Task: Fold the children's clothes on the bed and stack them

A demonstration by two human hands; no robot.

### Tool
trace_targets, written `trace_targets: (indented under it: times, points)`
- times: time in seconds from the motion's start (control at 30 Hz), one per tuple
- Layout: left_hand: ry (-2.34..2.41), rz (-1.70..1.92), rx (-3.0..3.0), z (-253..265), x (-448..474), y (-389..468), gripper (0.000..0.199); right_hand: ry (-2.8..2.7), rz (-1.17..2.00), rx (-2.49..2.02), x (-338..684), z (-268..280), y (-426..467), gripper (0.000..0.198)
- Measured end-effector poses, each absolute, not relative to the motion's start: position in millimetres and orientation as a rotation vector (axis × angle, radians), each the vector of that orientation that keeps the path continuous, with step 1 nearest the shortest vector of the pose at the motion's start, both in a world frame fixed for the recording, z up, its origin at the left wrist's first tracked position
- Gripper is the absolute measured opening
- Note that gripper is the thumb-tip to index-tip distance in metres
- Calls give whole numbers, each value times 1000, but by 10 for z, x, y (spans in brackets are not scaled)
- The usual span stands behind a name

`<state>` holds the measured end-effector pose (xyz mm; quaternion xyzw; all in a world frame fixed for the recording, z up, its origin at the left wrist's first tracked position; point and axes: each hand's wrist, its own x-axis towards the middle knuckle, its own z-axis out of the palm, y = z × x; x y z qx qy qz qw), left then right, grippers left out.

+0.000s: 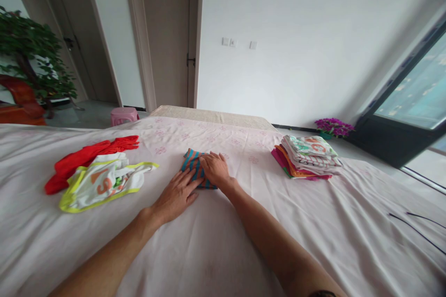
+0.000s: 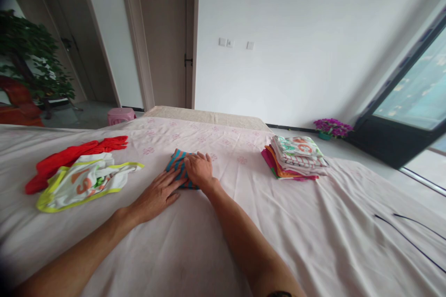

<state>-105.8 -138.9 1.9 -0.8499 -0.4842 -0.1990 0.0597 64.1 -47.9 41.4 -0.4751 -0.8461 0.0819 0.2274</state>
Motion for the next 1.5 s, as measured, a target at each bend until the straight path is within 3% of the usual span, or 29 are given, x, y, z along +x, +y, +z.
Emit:
trace_targets:
  times: [0.23, 0.4, 0.53, 0.67, 1.07, 1.5]
  points:
    - [-1449, -668, -2585, -9, -1072, -1374, 51, -2579, 296, -1087, 574, 436, -398, 37]
    - [-1469, -596, -2581, 11, -1066, -1383, 50, -2591, 249, -1254, 589, 370, -249, 28]
    - [-1461, -556, -2560, 5, -1064, -1387, 50, -2440, 197, -1432, 614, 344, -262, 38]
    - [-1439, -567, -2541, -25, -1072, -1384, 48, -2496, 186, -1261, 693, 324, -325, 48]
    - [-1438, -569, -2537, -47, -1079, -1383, 49, -2518, 188, -1565, 848, 342, -348, 47]
    - [-1457, -534, -2539, -3, -1068, -1400, 49, -2401, 119, -1497, 876, 163, -301, 48]
